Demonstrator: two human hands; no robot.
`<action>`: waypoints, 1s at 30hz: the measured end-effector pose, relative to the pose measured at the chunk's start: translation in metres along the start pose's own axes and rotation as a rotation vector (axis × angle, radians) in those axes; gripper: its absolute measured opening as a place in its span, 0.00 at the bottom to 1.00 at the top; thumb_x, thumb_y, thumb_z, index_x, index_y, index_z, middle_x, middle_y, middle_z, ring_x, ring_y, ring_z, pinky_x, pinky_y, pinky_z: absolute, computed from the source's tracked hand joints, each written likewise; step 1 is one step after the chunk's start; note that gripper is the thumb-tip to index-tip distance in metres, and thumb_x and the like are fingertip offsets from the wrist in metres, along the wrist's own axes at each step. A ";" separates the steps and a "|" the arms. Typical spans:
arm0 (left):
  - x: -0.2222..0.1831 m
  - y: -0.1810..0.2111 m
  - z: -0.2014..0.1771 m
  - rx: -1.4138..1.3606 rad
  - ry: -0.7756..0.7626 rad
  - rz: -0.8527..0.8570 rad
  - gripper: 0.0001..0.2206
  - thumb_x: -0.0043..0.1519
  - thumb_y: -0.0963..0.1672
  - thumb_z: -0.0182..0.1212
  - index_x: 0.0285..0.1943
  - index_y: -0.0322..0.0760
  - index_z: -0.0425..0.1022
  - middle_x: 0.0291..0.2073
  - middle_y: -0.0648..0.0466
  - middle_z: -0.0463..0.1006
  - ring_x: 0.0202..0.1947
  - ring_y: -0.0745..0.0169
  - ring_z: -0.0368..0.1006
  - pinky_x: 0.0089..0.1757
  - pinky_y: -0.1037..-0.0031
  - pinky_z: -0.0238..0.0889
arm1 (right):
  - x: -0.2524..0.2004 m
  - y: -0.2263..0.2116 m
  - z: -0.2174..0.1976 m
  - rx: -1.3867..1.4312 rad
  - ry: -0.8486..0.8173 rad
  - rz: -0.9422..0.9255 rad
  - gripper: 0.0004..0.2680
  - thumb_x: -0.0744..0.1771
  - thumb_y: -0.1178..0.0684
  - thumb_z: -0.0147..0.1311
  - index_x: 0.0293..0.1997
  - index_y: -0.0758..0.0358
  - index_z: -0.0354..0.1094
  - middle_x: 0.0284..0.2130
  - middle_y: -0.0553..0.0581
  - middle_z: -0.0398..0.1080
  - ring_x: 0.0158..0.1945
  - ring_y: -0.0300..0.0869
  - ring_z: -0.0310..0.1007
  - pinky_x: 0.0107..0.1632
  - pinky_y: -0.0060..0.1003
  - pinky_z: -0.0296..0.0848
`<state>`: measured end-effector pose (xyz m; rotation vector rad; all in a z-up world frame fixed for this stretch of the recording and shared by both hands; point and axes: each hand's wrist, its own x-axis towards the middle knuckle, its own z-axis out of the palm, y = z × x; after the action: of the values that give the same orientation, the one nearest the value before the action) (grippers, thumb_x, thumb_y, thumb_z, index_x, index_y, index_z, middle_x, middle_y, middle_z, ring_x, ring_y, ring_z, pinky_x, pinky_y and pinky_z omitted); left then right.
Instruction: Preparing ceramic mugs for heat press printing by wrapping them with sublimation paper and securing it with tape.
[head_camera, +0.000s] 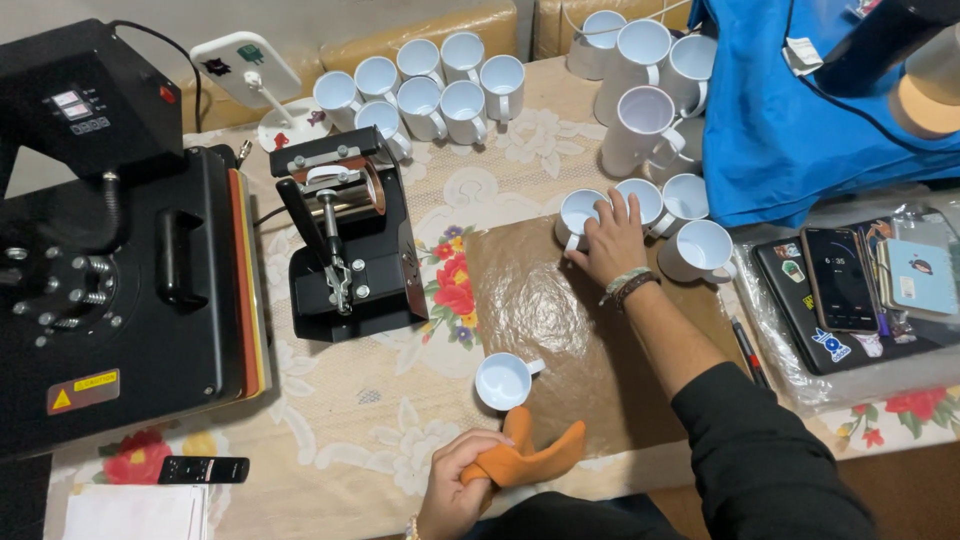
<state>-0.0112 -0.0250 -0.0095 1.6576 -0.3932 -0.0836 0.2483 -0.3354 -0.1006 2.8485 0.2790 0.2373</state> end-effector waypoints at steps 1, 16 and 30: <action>0.000 0.001 0.000 0.001 0.001 -0.001 0.20 0.43 0.35 0.45 0.42 0.29 0.80 0.41 0.43 0.82 0.43 0.50 0.79 0.48 0.65 0.71 | 0.004 -0.003 -0.003 0.001 0.000 -0.001 0.25 0.61 0.23 0.54 0.43 0.57 0.76 0.57 0.61 0.67 0.72 0.57 0.52 0.73 0.61 0.44; -0.006 0.001 -0.002 -0.018 0.011 0.046 0.20 0.44 0.34 0.44 0.43 0.28 0.78 0.41 0.42 0.82 0.44 0.49 0.79 0.48 0.64 0.72 | 0.006 -0.028 -0.009 -0.001 -0.018 0.221 0.29 0.60 0.22 0.54 0.50 0.58 0.72 0.51 0.57 0.69 0.71 0.55 0.53 0.71 0.61 0.45; 0.011 -0.006 0.038 0.153 0.037 -0.076 0.21 0.44 0.38 0.51 0.47 0.36 0.79 0.42 0.50 0.84 0.43 0.56 0.79 0.46 0.71 0.69 | -0.186 0.005 -0.045 1.496 -0.055 0.170 0.13 0.68 0.48 0.49 0.57 0.57 0.70 0.52 0.54 0.76 0.54 0.44 0.77 0.57 0.41 0.75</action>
<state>-0.0098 -0.0638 -0.0185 1.8230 -0.3148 -0.0805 0.0606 -0.3688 -0.0817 4.3551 0.2489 -0.1055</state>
